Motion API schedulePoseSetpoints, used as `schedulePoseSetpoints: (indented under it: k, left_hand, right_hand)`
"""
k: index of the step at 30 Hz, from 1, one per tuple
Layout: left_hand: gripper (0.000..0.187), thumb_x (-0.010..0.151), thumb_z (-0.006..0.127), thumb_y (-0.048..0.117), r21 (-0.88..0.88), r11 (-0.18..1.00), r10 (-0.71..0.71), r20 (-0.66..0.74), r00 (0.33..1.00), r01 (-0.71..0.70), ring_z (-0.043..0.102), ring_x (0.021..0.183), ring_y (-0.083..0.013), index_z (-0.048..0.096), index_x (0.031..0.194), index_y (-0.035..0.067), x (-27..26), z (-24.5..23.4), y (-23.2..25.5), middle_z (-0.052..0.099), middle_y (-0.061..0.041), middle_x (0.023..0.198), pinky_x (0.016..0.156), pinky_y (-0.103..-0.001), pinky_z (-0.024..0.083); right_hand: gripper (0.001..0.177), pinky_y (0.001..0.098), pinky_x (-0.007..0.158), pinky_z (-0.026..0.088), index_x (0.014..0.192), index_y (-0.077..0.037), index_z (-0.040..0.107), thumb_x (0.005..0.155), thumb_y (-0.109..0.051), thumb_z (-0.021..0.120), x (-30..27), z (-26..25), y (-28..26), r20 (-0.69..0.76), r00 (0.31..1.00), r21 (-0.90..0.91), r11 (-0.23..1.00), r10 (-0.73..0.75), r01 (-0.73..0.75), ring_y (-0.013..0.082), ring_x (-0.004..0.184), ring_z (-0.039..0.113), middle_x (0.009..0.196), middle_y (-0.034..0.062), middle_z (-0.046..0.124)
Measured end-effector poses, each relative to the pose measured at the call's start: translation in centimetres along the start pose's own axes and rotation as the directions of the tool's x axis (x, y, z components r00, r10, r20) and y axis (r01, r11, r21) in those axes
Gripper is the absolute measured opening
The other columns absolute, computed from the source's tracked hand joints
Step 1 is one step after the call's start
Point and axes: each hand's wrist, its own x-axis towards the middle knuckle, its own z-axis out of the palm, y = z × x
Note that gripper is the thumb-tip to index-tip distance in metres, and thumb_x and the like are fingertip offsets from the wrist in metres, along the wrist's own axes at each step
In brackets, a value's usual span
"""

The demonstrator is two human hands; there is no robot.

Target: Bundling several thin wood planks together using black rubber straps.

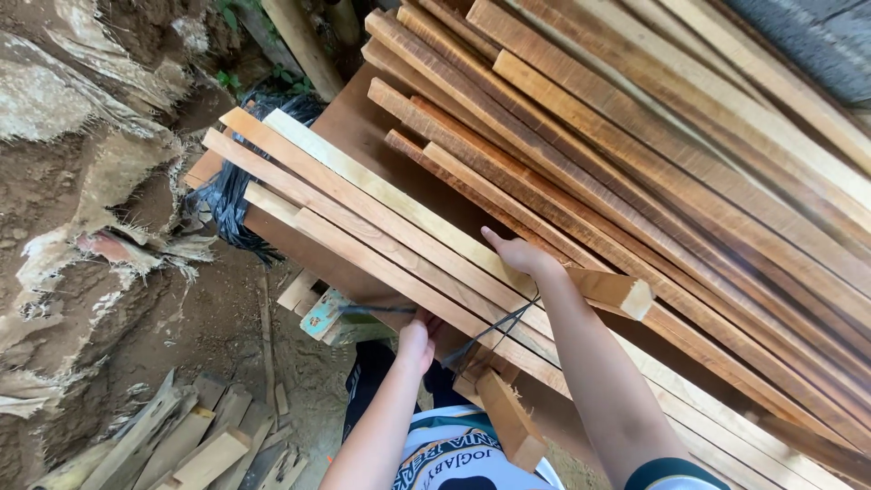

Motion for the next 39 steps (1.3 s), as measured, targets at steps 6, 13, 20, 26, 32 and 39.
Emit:
schedulePoseSetpoints:
  k: [6, 13, 20, 26, 32, 39]
  left_hand:
    - [0.048, 0.095, 0.063, 0.050, 0.856, 0.517, 0.047, -0.046, 0.998, 0.015, 0.078, 0.085, -0.0240, 0.071, 0.116, 0.008, 7.7, -5.7, -7.2, 0.077, -0.009, 0.096, 0.078, -0.042, 0.062]
    - [0.050, 0.099, 0.062, 0.034, 0.763, 0.647, -0.047, 0.039, 0.998, 0.001, 0.073, 0.107, -0.0294, 0.062, 0.134, -0.001, -1.4, -2.1, -3.4, 0.069, -0.023, 0.125, 0.079, -0.034, 0.064]
    - [0.018, 0.095, 0.067, 0.027, 0.718, 0.633, 0.030, 0.350, 0.936, -0.289, 0.073, 0.099, -0.0163, 0.075, 0.105, 0.014, -7.3, -4.2, -2.3, 0.077, -0.005, 0.096, 0.080, -0.029, 0.059]
    - [0.031, 0.097, 0.064, 0.045, 0.812, 0.461, 0.226, 0.284, 0.932, -0.359, 0.069, 0.085, -0.0145, 0.076, 0.087, 0.019, -5.5, -5.0, -3.2, 0.072, 0.000, 0.072, 0.081, -0.030, 0.053]
    - [0.031, 0.097, 0.059, 0.045, 0.860, 0.406, 0.273, 0.207, 0.939, -0.308, 0.070, 0.091, -0.0190, 0.075, 0.095, 0.018, -3.1, -4.9, -1.5, 0.073, -0.001, 0.072, 0.087, -0.033, 0.053]
    - [0.101, 0.083, 0.080, 0.054, 0.910, 0.392, 0.217, 0.050, 0.975, -0.134, 0.044, 0.145, -0.0356, 0.029, 0.157, 0.008, -5.2, -5.3, 1.1, 0.051, -0.015, 0.153, 0.121, -0.049, 0.035]
  right_hand:
    - [0.114, 0.0485, 0.125, 0.023, 0.149, -0.002, 0.052, 0.084, -0.095, 0.034, 2.1, 1.9, 2.7, -0.106, 0.994, -0.002, 1.000, -0.006, 0.006, 0.0318, 0.151, 0.035, 0.157, 0.0213, 0.046]
    - [0.068, 0.0458, 0.096, 0.057, 0.109, -0.011, 0.076, 0.101, -0.065, 0.036, 1.4, 4.5, 6.3, -0.463, 0.856, -0.231, 0.964, -0.229, 0.133, 0.0356, 0.113, 0.070, 0.107, 0.0201, 0.076]
    - [0.039, 0.0450, 0.081, 0.063, 0.127, -0.009, 0.065, 0.090, -0.015, 0.057, -0.6, 5.5, 9.5, -0.472, 0.725, -0.516, 0.824, -0.502, 0.234, 0.0377, 0.099, 0.073, 0.105, 0.0167, 0.070]
    - [0.045, 0.0401, 0.080, 0.064, 0.130, -0.012, 0.064, 0.086, -0.002, 0.061, -3.8, 4.0, 8.2, -0.513, 0.698, -0.413, 0.856, -0.500, 0.310, 0.0345, 0.105, 0.071, 0.115, 0.0117, 0.060]
    - [0.032, 0.0426, 0.084, 0.062, 0.122, -0.019, 0.070, 0.096, -0.016, 0.051, -6.9, 3.2, 7.4, -0.446, 0.764, -0.325, 0.880, -0.466, 0.347, 0.0335, 0.107, 0.072, 0.109, 0.0131, 0.067]
    - [0.032, 0.0450, 0.094, 0.059, 0.126, -0.021, 0.066, 0.102, -0.020, 0.044, -8.7, 3.4, 7.1, -0.362, 0.794, -0.355, 0.860, -0.488, 0.367, 0.0304, 0.114, 0.069, 0.115, 0.0132, 0.070]
